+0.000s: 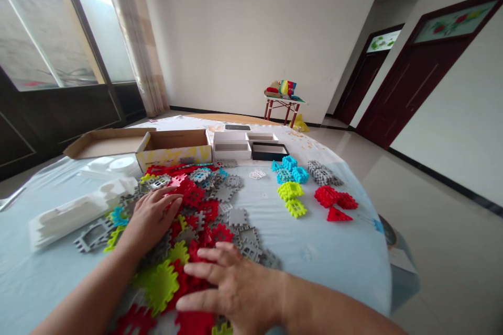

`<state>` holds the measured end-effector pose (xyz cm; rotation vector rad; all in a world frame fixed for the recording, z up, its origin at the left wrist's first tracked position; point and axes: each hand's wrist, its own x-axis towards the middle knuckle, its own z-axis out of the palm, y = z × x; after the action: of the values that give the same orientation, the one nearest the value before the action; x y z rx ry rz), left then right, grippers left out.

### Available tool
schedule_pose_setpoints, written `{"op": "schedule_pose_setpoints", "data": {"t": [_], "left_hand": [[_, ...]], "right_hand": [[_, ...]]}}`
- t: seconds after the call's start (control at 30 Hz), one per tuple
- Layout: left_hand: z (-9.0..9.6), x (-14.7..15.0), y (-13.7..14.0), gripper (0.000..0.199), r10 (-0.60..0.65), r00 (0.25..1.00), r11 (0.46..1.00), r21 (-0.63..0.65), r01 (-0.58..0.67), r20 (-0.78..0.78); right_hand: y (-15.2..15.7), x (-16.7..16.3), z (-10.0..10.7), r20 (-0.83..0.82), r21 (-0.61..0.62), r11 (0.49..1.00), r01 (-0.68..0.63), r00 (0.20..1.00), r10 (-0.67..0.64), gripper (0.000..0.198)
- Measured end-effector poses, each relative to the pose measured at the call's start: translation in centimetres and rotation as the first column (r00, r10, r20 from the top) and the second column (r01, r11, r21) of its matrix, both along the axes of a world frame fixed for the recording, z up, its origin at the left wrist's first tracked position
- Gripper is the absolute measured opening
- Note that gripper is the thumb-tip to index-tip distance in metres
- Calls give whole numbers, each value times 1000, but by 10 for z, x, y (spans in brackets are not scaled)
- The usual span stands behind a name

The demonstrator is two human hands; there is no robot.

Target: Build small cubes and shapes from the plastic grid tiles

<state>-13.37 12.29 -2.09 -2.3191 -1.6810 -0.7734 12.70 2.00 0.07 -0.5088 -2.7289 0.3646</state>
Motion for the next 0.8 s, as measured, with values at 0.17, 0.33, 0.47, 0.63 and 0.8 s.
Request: {"op": "schedule_pose_setpoints", "data": {"t": [0.17, 0.33, 0.47, 0.63, 0.8], "left_hand": [[-1, 4, -2, 35, 20, 1000, 999, 43, -20, 2], [1, 9, -5, 33, 55, 998, 996, 70, -55, 2], [4, 19, -9, 33, 94, 996, 991, 99, -95, 10], [16, 24, -10, 33, 94, 995, 989, 110, -97, 32], [35, 13, -5, 35, 97, 991, 989, 102, -107, 97]], "right_hand": [[-3, -3, -7, 66, 36, 999, 13, 998, -15, 73], [23, 6, -9, 33, 19, 990, 137, 990, -138, 61], [50, 18, -12, 38, 29, 954, 297, 954, -298, 53], [54, 21, -4, -17, 55, 916, 397, 918, -396, 53], [18, -27, 9, -47, 192, 972, 134, 991, -127, 39]]}}
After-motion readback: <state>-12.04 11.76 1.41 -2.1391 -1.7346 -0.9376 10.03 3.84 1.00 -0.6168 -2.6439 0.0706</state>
